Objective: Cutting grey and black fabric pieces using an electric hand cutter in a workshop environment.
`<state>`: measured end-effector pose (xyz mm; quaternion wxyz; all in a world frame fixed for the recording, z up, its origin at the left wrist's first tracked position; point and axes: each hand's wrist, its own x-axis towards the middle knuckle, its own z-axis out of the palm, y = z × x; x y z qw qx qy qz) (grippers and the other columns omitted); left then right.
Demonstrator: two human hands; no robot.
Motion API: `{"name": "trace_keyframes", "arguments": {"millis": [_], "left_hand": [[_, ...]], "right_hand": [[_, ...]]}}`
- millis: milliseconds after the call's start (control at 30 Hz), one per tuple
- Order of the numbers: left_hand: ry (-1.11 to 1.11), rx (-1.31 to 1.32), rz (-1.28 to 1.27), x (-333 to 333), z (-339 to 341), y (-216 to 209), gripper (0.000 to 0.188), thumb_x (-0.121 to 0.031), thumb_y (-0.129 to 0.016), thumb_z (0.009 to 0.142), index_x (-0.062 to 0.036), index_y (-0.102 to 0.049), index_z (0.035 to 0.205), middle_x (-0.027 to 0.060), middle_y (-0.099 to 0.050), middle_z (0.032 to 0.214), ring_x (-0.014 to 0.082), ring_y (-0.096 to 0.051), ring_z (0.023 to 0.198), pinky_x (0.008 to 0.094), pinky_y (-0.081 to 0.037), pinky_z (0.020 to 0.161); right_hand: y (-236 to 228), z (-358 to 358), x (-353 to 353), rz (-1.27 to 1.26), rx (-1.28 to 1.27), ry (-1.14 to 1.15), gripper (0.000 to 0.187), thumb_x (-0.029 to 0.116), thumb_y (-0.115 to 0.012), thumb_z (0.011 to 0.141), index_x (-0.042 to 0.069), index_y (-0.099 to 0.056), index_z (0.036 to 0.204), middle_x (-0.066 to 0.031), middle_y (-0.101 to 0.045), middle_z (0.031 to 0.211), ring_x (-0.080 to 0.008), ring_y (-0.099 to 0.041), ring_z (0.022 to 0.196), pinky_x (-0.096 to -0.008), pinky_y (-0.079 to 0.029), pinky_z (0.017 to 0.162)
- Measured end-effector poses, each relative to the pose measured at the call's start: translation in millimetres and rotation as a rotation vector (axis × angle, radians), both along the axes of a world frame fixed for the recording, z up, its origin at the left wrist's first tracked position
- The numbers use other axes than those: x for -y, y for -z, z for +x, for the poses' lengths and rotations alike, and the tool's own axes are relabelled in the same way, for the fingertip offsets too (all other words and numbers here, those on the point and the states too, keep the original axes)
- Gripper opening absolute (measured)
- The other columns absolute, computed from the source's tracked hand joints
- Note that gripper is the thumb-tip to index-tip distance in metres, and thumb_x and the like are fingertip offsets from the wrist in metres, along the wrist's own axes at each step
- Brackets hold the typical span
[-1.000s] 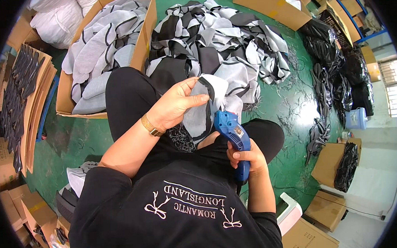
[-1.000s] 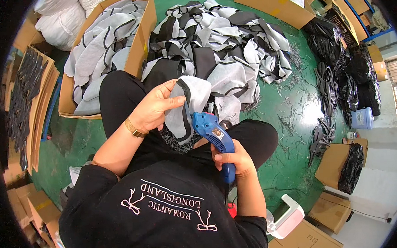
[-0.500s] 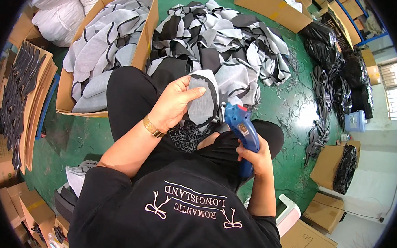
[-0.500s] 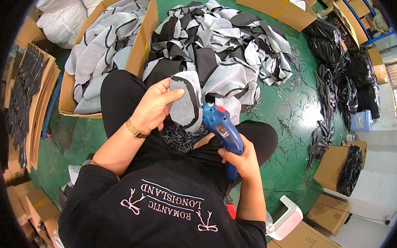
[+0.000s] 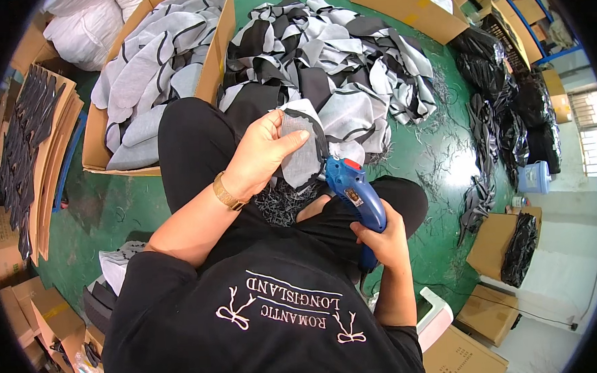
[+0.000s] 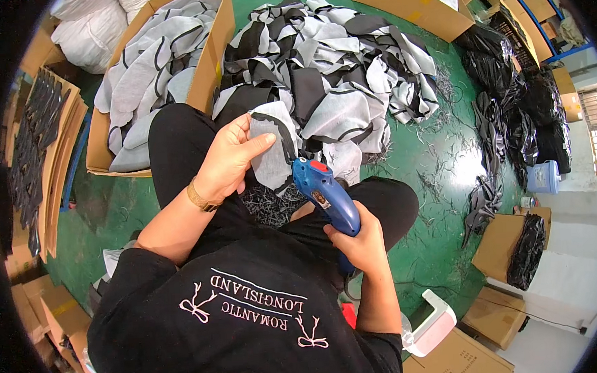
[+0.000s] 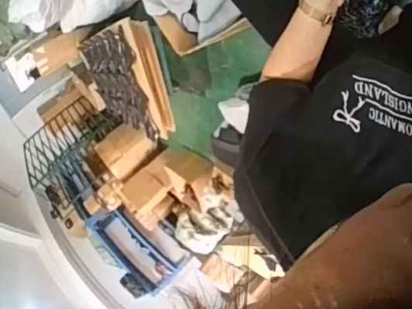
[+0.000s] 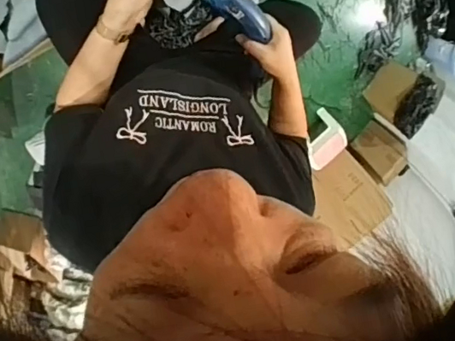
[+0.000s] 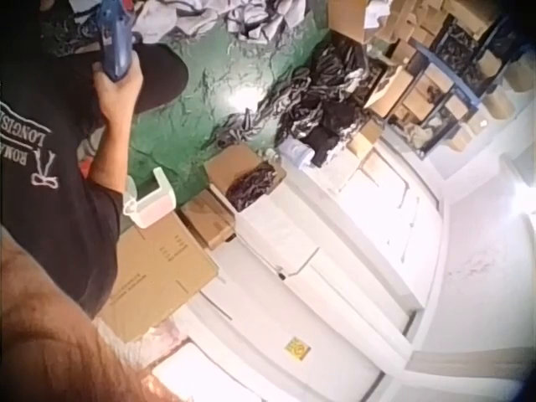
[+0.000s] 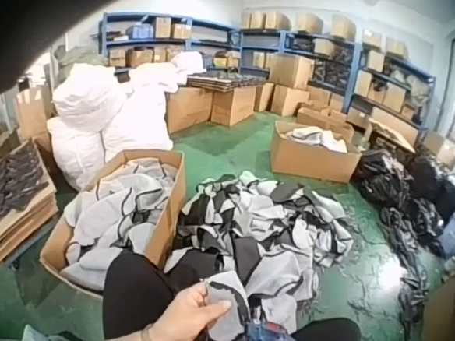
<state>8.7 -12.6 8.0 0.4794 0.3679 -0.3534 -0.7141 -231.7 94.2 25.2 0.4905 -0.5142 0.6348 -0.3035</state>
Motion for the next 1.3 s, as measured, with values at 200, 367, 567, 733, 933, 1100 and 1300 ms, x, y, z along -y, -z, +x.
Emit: {"name": "trace_keyframes", "arguments": {"millis": [200, 367, 567, 733, 933, 1100, 1300], "left_hand": [[0.004, 0.134, -0.078, -7.5, -1.9, -15.0, 0.030, -0.007, -0.063, 0.087, -0.0005, -0.055, 0.115, 0.0033, -0.065, 0.102, 0.0042, -0.060, 0.078, 0.0168, -0.047, 0.056], [0.051, 0.192, -0.113, -8.4, 0.9, -15.8, 0.029, -0.001, -0.061, 0.087, 0.0019, -0.055, 0.115, -0.0001, -0.061, 0.097, 0.0038, -0.056, 0.085, 0.0217, -0.047, 0.076], [0.194, 0.294, -0.139, -4.6, 11.7, -22.8, 0.031, -0.003, -0.061, 0.085, 0.0004, -0.055, 0.115, -0.0043, -0.059, 0.091, 0.0000, -0.049, 0.076, 0.0185, -0.043, 0.065], [0.382, 0.359, -0.158, 6.5, 21.9, -30.2, 0.031, -0.003, -0.060, 0.082, 0.0006, -0.057, 0.112, -0.0057, -0.058, 0.087, -0.0006, -0.048, 0.073, 0.0178, -0.042, 0.064], [0.622, 0.444, -0.263, 18.8, 33.1, -24.4, 0.020, -0.003, -0.059, 0.080, 0.0018, -0.057, 0.099, -0.0037, -0.057, 0.080, -0.0011, -0.046, 0.059, 0.0196, -0.039, 0.044], [0.680, 0.445, -0.313, 20.2, 32.5, -21.3, 0.023, -0.002, -0.060, 0.080, 0.0025, -0.058, 0.102, -0.0026, -0.058, 0.080, 0.0012, -0.050, 0.060, 0.0200, -0.043, 0.048], [0.700, 0.427, -0.358, 12.6, 24.4, -14.4, 0.020, 0.002, -0.062, 0.081, 0.0030, -0.057, 0.101, -0.0032, -0.060, 0.085, 0.0002, -0.052, 0.069, 0.0178, -0.044, 0.057]], "right_hand": [[-11.1, 5.3, 5.3, 0.052, 0.036, 0.015, 0.033, 0.006, -0.072, 0.070, -0.002, -0.059, 0.099, -0.0039, -0.058, 0.070, -0.0094, -0.055, 0.057, -0.0251, -0.045, 0.053], [-13.0, 2.6, 9.3, 0.089, 0.085, -0.021, 0.036, 0.003, -0.071, 0.070, -0.003, -0.058, 0.103, -0.0036, -0.058, 0.072, -0.0102, -0.056, 0.056, -0.0253, -0.046, 0.052], [-10.4, -3.5, 11.5, 0.157, 0.188, -0.049, 0.033, 0.001, -0.070, 0.070, -0.003, -0.058, 0.101, -0.0045, -0.058, 0.077, -0.0113, -0.056, 0.057, -0.0260, -0.046, 0.052], [-9.9, -11.1, 16.4, 0.231, 0.242, -0.079, 0.032, -0.003, -0.069, 0.069, -0.004, -0.057, 0.100, -0.0061, -0.058, 0.082, -0.0132, -0.057, 0.058, -0.0269, -0.048, 0.052], [-10.4, -15.8, 21.2, 0.271, 0.256, -0.141, 0.035, -0.004, -0.070, 0.068, -0.004, -0.058, 0.101, -0.0071, -0.059, 0.084, -0.0142, -0.057, 0.059, -0.0268, -0.048, 0.052], [-13.2, -11.5, 26.8, 0.265, 0.282, -0.152, 0.037, -0.003, -0.070, 0.067, -0.004, -0.058, 0.102, -0.0072, -0.060, 0.086, -0.0148, -0.058, 0.058, -0.0269, -0.048, 0.052], [2.6, 5.9, 37.1, 0.149, 0.536, -0.006, 0.035, 0.004, -0.073, 0.068, -0.004, -0.058, 0.098, -0.0076, -0.059, 0.082, -0.0159, -0.057, 0.057, -0.0270, -0.048, 0.052]]}}
